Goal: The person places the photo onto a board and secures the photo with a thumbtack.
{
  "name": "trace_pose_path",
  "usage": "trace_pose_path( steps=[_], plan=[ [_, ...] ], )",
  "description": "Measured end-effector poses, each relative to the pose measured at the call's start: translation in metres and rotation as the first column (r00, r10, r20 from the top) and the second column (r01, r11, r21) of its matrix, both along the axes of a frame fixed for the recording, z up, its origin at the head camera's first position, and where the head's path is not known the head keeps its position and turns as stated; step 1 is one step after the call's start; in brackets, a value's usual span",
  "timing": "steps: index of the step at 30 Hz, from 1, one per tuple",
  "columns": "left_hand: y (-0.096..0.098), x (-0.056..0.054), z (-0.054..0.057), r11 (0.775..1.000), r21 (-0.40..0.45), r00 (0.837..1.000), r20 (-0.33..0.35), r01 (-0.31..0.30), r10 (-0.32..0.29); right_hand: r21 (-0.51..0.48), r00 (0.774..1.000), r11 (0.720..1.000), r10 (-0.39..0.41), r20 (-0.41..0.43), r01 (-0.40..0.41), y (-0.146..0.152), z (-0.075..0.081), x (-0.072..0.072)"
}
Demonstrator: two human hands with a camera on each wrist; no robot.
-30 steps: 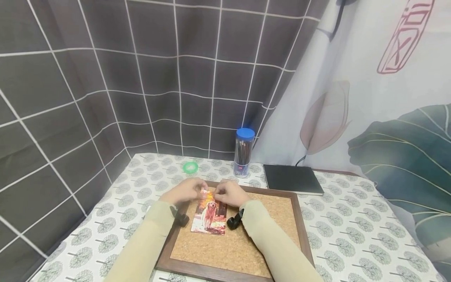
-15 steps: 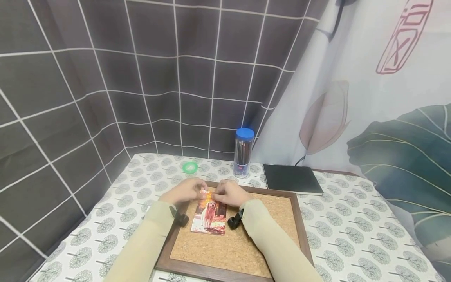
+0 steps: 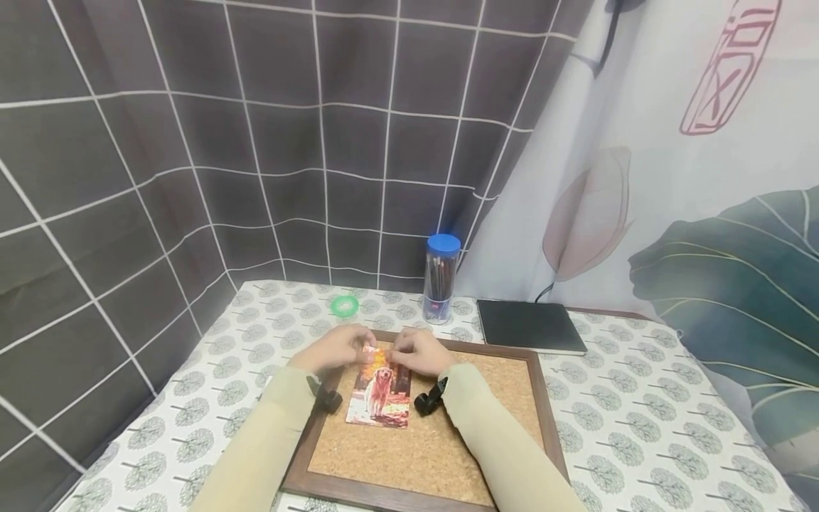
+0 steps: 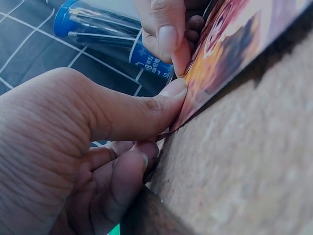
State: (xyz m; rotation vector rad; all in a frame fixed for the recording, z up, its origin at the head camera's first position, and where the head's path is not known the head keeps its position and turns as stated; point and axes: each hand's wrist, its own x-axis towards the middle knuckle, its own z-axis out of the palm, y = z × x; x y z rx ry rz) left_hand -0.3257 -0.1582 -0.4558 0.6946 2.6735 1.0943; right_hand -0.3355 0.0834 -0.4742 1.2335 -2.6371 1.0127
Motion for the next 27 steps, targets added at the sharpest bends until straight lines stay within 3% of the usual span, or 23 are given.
trace_pose_path(
  steps=[6,11,17,24,27],
  plan=[
    [-0.0018,0.0016,-0.0001,0.999,0.038,1.000,0.025,0.008,-0.009,-0.131,1.000,0.991,-0.027,-0.007,0.026,0.0025,-0.0073,-0.0026],
    [-0.0032,-0.0008,-0.0009,0.999,0.046,1.000,0.024,0.019,-0.020,-0.229,0.987,0.961,-0.160,0.008,0.158,0.0041,-0.0068,-0.0031],
    [-0.0022,-0.0029,0.0015,1.000,0.023,1.000,-0.001,0.007,-0.007,-0.258,0.953,0.918,-0.297,0.056,0.301,0.0047,-0.0033,-0.0044],
    [-0.0025,-0.0059,-0.0031,1.000,-0.005,0.999,-0.037,-0.005,0.005,-0.256,0.951,0.916,-0.291,0.106,0.309,0.0040,-0.0035,-0.0053],
    [-0.0021,-0.0077,-0.0044,1.000,-0.006,0.996,-0.084,0.006,-0.007,-0.255,0.952,0.917,-0.288,0.106,0.306,0.0038,-0.0047,-0.0054]
  ],
)
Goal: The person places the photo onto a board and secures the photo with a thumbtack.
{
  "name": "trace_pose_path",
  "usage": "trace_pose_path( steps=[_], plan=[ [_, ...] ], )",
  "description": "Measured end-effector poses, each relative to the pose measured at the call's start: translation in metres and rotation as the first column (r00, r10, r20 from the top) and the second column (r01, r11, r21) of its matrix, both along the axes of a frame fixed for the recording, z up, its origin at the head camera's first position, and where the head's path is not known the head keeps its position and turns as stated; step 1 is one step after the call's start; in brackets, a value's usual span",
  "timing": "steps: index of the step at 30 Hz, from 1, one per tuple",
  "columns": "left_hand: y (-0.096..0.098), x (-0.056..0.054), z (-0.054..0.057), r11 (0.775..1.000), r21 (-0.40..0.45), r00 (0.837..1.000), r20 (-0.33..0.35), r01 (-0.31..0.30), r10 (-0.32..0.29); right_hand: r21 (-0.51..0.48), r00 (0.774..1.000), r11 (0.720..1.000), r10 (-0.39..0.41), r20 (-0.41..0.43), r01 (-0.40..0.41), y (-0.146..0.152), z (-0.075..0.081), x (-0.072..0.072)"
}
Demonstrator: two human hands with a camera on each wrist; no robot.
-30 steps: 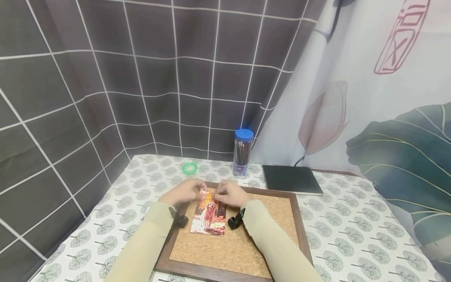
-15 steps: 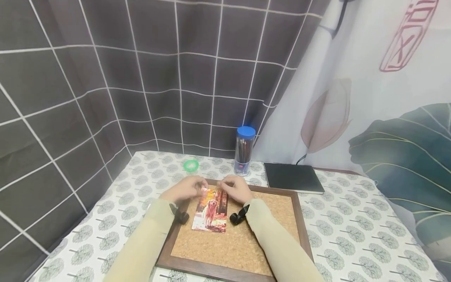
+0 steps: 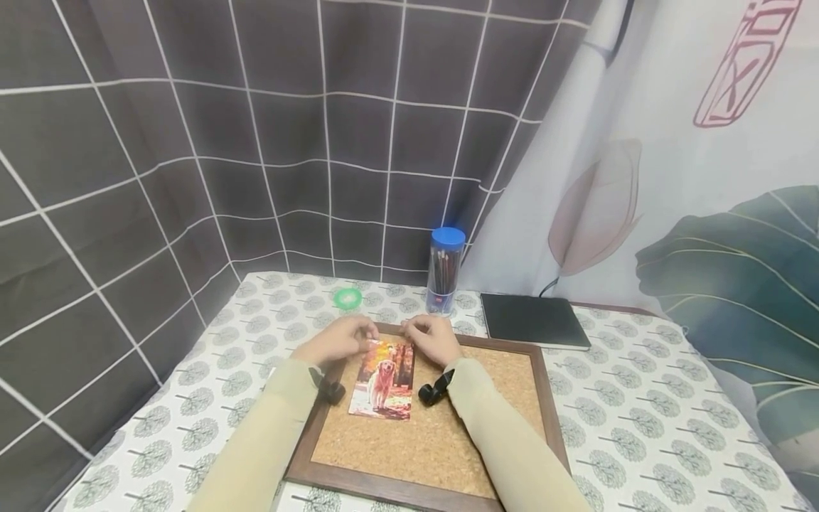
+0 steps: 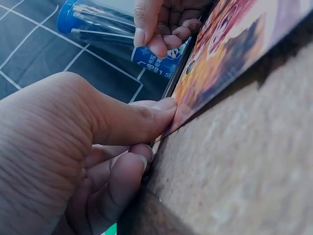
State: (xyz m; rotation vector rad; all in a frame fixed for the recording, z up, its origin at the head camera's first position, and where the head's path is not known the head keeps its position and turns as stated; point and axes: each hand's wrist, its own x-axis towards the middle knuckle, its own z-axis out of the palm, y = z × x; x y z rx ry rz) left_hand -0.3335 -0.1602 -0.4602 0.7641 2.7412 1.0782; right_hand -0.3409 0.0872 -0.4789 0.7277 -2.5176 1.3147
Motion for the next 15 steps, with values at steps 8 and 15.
trace_pose_path(
  steps=[8,15],
  plan=[
    [-0.018,0.009,0.029,0.994,0.092,0.998,0.004,-0.057,0.057,0.016,1.000,1.000,0.003,-0.020,-0.003,-0.002,0.000,0.001],
    [-0.069,0.039,0.075,0.983,0.106,0.982,-0.105,-0.148,0.159,0.027,1.000,1.000,0.012,-0.028,-0.011,0.001,0.000,0.001]
  ],
)
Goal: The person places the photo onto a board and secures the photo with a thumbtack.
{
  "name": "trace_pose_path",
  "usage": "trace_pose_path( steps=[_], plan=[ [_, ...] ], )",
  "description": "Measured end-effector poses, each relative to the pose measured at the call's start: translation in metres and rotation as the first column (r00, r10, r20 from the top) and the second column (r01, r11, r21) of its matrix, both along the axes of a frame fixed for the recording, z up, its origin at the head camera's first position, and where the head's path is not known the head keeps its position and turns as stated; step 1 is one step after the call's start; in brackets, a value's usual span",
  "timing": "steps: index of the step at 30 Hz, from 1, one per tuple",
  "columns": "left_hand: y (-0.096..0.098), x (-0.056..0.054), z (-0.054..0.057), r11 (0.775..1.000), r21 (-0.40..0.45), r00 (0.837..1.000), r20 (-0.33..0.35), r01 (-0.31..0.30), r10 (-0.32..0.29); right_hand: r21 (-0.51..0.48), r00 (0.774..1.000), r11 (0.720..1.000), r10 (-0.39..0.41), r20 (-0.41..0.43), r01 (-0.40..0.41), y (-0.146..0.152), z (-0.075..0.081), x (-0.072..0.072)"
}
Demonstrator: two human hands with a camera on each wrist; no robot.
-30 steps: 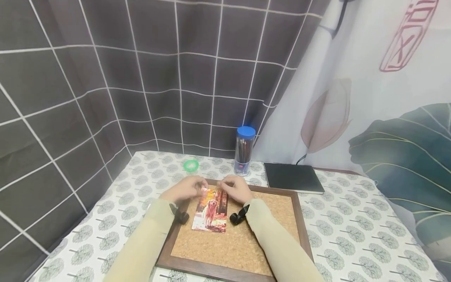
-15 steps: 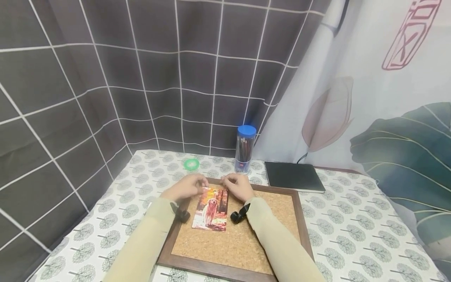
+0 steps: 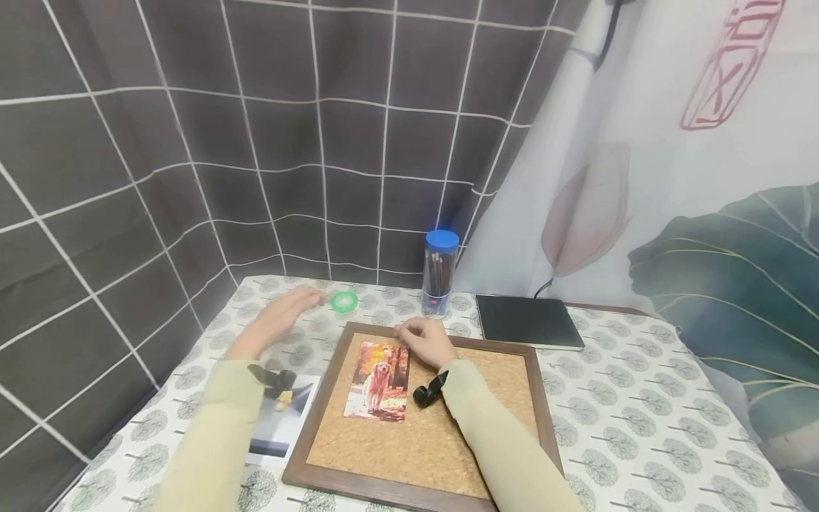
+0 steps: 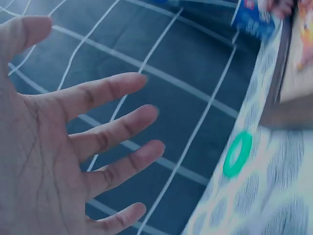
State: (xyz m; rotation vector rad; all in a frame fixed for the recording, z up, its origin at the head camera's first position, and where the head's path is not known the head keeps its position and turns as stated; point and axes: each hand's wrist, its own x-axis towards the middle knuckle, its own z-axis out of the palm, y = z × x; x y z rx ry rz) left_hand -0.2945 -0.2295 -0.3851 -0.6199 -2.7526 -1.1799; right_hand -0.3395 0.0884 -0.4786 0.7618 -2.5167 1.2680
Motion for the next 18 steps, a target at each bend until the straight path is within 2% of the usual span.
trace_pose_path(
  steps=[3,5,6,8,9,10,11,16,18],
  plan=[
    [-0.024,0.013,-0.008,0.997,-0.071,0.999,0.034,-0.030,0.033,0.005,1.000,1.000,0.000,0.003,0.000,-0.002,-0.002,0.001],
    [-0.036,0.020,-0.017,0.993,-0.111,0.990,0.131,-0.038,0.052,0.011,1.000,1.000,-0.005,0.007,0.005,0.000,0.000,0.000],
    [-0.041,0.024,-0.022,0.990,-0.134,0.979,0.192,-0.038,0.063,0.011,1.000,1.000,-0.006,0.009,0.006,0.000,0.001,0.000],
    [-0.049,0.030,-0.030,0.987,-0.163,0.960,0.271,-0.019,0.063,0.009,1.000,1.000,-0.004,0.014,0.004,0.002,0.002,0.001],
    [-0.053,0.033,-0.033,0.987,-0.162,0.944,0.323,-0.018,0.070,0.010,1.000,1.000,-0.003,0.012,0.003,0.002,0.003,0.001],
    [-0.056,0.036,-0.035,0.986,-0.165,0.938,0.341,-0.010,0.067,0.014,1.000,1.000,-0.006,0.011,0.006,0.003,0.002,0.000],
    [-0.058,0.038,-0.037,0.985,-0.174,0.935,0.348,-0.007,0.067,0.016,1.000,1.000,-0.008,0.009,0.008,0.003,0.002,0.000],
    [-0.064,0.042,-0.040,0.973,-0.232,0.950,0.308,0.018,0.056,0.018,1.000,1.000,-0.001,-0.012,0.002,0.001,-0.001,-0.001],
    [-0.065,0.043,-0.042,0.964,-0.264,0.948,0.313,0.023,0.063,0.015,1.000,1.000,0.005,-0.004,-0.005,0.000,-0.002,0.000]
  ],
)
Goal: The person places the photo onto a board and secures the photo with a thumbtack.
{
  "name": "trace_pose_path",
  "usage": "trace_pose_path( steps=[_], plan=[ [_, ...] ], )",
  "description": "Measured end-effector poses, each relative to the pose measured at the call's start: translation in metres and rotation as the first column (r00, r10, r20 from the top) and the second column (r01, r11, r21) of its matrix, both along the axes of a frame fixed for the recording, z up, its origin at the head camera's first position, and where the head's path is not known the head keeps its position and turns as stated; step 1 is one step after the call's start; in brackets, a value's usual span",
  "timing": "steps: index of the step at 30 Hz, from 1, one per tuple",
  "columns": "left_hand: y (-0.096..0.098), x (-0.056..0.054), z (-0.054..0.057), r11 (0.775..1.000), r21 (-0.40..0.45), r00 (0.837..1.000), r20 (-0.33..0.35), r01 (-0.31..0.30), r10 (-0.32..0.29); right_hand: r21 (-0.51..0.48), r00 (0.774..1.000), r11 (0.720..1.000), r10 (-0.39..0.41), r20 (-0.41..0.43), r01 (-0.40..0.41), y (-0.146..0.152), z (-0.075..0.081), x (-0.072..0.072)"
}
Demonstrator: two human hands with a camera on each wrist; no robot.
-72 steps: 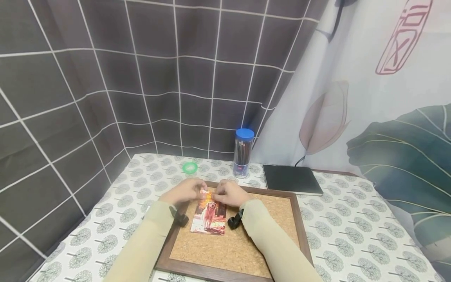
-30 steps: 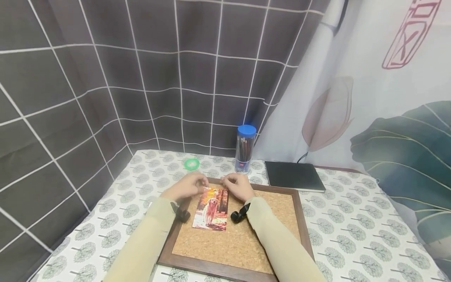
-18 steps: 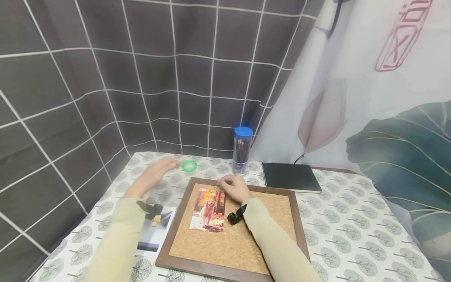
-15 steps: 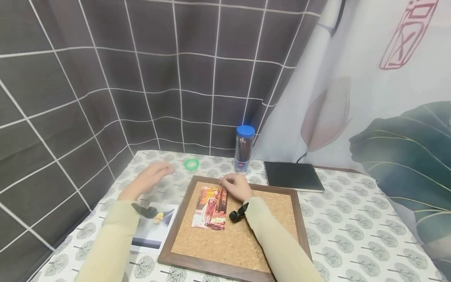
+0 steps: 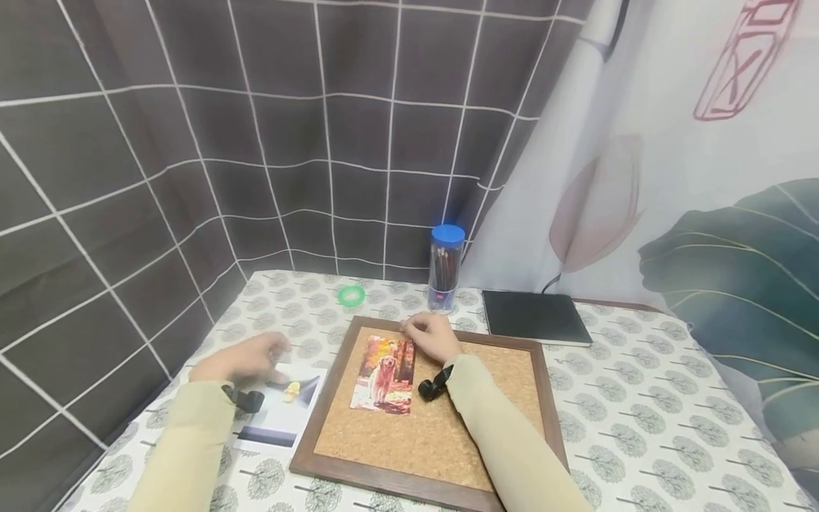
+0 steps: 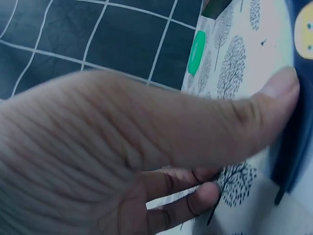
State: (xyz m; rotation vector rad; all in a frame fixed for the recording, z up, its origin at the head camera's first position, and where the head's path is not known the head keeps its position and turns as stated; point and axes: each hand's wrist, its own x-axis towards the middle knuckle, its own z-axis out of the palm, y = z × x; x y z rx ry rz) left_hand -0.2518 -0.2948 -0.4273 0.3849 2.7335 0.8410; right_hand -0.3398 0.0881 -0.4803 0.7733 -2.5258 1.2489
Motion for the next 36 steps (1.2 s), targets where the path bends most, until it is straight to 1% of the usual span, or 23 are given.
trace_pose_path(
  steps=[2,5,7,9,11,19,26,30,36],
  plan=[
    [0.000,-0.001,-0.001,1.000,-0.021,1.000,0.003,0.014,-0.014,0.004,1.000,1.000,0.000,0.014,0.000,-0.001,0.001,0.001],
    [0.001,-0.002,0.000,0.998,-0.057,1.000,0.005,0.015,-0.015,0.018,0.999,1.000,-0.013,0.036,0.012,-0.001,0.003,0.002],
    [0.002,-0.002,0.000,0.997,-0.069,1.000,-0.005,0.030,-0.030,0.028,0.999,0.999,-0.023,0.044,0.022,0.000,0.004,0.002],
    [0.002,-0.002,0.000,0.997,-0.080,1.000,-0.008,0.023,-0.024,0.033,0.999,0.999,-0.028,0.045,0.026,0.000,0.004,0.002],
    [0.002,-0.002,0.001,0.996,-0.081,0.999,-0.014,0.030,-0.031,0.036,0.999,0.999,-0.028,0.045,0.026,0.000,0.005,0.002],
    [-0.001,-0.002,-0.003,0.997,-0.060,0.998,-0.027,0.053,-0.055,0.030,1.000,0.999,-0.019,0.021,0.018,-0.001,0.003,0.002],
    [-0.002,-0.005,-0.003,0.996,-0.049,0.996,-0.039,0.077,-0.079,0.015,1.000,1.000,-0.008,0.014,0.008,0.000,0.003,0.002],
    [-0.004,-0.007,-0.003,0.997,-0.028,0.996,-0.037,0.074,-0.075,-0.002,1.000,1.000,-0.008,0.015,0.008,0.001,0.004,0.002],
    [-0.010,-0.009,-0.008,0.999,0.007,0.998,-0.041,0.047,-0.047,0.006,1.000,1.000,-0.007,0.027,0.007,-0.001,0.002,0.000]
  ],
)
